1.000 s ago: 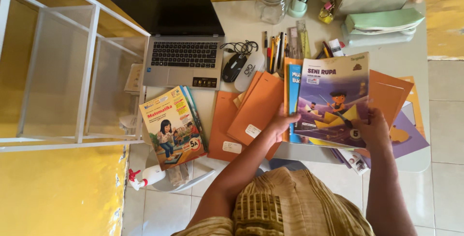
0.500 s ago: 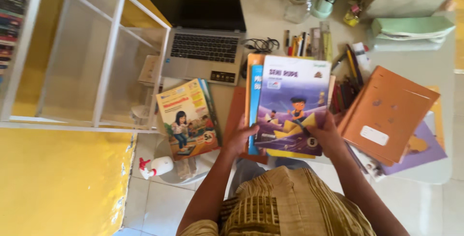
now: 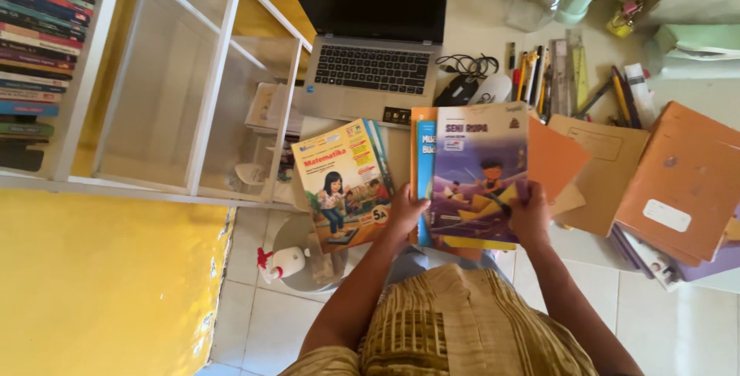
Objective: The person organizes a cluttered desk by stacking textbooks, closing a laptop, and placing them on a nearby bookshelf. They also coil a computer mouse cable and place it on the shelf, then stack folders and notebooks on the desk.
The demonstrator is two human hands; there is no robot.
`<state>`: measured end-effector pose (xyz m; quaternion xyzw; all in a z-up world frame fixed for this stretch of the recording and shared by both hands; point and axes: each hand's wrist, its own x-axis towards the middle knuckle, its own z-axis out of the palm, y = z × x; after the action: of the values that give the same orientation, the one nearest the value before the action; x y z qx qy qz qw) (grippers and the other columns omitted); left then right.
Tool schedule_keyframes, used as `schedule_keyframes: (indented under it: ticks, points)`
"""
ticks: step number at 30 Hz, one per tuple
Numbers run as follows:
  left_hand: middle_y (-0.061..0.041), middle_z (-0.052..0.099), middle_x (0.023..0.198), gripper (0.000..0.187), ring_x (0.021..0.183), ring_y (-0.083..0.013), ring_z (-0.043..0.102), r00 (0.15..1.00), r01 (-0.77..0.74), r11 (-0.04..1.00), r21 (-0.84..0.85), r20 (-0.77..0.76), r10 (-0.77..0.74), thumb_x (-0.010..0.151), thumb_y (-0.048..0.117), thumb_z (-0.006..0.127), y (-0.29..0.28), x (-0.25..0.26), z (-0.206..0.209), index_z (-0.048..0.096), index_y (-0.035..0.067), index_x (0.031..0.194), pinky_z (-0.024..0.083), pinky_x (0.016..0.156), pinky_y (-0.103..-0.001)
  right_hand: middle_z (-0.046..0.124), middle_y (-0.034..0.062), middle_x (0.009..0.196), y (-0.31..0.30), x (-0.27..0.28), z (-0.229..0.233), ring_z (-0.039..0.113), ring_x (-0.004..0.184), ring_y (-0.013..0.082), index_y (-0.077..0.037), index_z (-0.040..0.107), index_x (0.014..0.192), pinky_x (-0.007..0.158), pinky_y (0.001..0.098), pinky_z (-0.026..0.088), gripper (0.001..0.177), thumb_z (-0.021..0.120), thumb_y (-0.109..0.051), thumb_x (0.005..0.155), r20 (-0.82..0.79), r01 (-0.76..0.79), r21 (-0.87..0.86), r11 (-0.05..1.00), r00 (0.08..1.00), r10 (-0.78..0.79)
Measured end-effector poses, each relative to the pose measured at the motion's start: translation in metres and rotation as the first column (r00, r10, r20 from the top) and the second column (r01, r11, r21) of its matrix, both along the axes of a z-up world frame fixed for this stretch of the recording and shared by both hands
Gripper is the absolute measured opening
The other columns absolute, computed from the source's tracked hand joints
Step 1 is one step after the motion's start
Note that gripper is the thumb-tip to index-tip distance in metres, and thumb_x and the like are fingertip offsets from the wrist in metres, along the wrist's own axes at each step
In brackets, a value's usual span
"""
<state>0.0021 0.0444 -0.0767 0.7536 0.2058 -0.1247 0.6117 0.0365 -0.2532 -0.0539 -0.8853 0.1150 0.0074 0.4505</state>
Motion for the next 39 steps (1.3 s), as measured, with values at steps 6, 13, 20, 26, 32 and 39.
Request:
schedule_keyframes:
  ticks: [6,13,20,26,32,39]
  points:
    - [-0.020,0.067,0.118,0.055,0.099,-0.0310,0.067,0.952,0.011,0.903,0.430,0.271,-0.141,0.081,0.018,0.081,0.027,-0.010,0.016,0.061,0.002,0.129,0.055,0.088,-0.044,0.067,0.0169,0.106,-0.004,-0.002,0.011,0.064,0.096,0.0328,-0.006,0.060,0.123,0.082,0.0470,0.050,0.022,0.062,-0.001,0.102,0.129,0.120,-0.133,0.984,0.986,-0.103]
    - [-0.017,0.068,0.105,0.046,0.102,-0.0375,0.063,0.898,-0.431,0.557,0.710,0.396,0.190,0.080,0.026,0.076,0.160,-0.048,0.047,0.063,0.003,0.117,0.046,0.093,-0.054,0.057,-0.0011,0.103,0.021,0.008,0.035,0.054,0.093,0.0097,-0.009,0.060,0.118,0.082,0.0264,0.048,0.026,0.061,0.006,0.097,0.057,0.075,0.571,0.818,0.990,-0.130]
    - [-0.029,0.065,0.108,0.052,0.105,-0.0489,0.059,0.850,-0.515,0.789,0.335,0.085,0.519,0.101,0.046,0.054,0.208,-0.067,-0.016,0.064,-0.004,0.109,0.047,0.093,-0.058,0.067,0.0059,0.099,0.178,0.000,-0.003,0.064,0.091,0.0198,-0.013,0.061,0.119,0.081,0.0367,0.053,0.031,0.071,-0.010,0.090,-0.211,-0.065,0.582,0.810,0.950,0.229]
    - [-0.030,0.067,0.110,0.053,0.100,-0.0442,0.061,0.891,-0.445,0.751,0.487,0.152,0.429,0.098,0.046,0.066,0.209,-0.055,-0.024,0.065,-0.002,0.120,0.048,0.086,-0.053,0.063,0.0193,0.126,0.256,-0.009,-0.005,0.060,0.115,0.0408,-0.009,0.058,0.136,0.098,0.0476,0.049,0.050,0.071,-0.016,0.088,-0.171,-0.343,0.050,0.938,0.922,0.347]
    - [-0.023,0.076,0.103,0.047,0.083,-0.0265,0.074,0.947,-0.322,0.946,-0.034,-0.017,0.322,0.080,0.024,0.085,0.209,-0.047,0.007,0.072,-0.005,0.114,0.059,0.072,-0.037,0.037,0.0208,0.151,0.266,-0.014,-0.002,0.040,0.134,0.0489,-0.012,0.039,0.151,0.110,0.0534,0.039,0.081,0.079,-0.017,0.080,-0.229,-0.456,-0.067,0.888,0.873,0.431]
    - [-0.019,0.070,0.111,0.050,0.090,-0.0321,0.076,0.946,-0.317,0.772,-0.552,-0.124,0.300,0.082,0.006,0.073,0.198,-0.045,0.152,0.057,-0.005,0.129,0.064,0.070,-0.047,0.043,0.0182,0.144,0.244,-0.004,0.039,0.060,0.118,0.0306,-0.007,0.020,0.156,0.090,0.0434,0.058,0.103,0.082,-0.032,0.078,-0.377,-0.031,0.644,0.765,0.857,0.352]
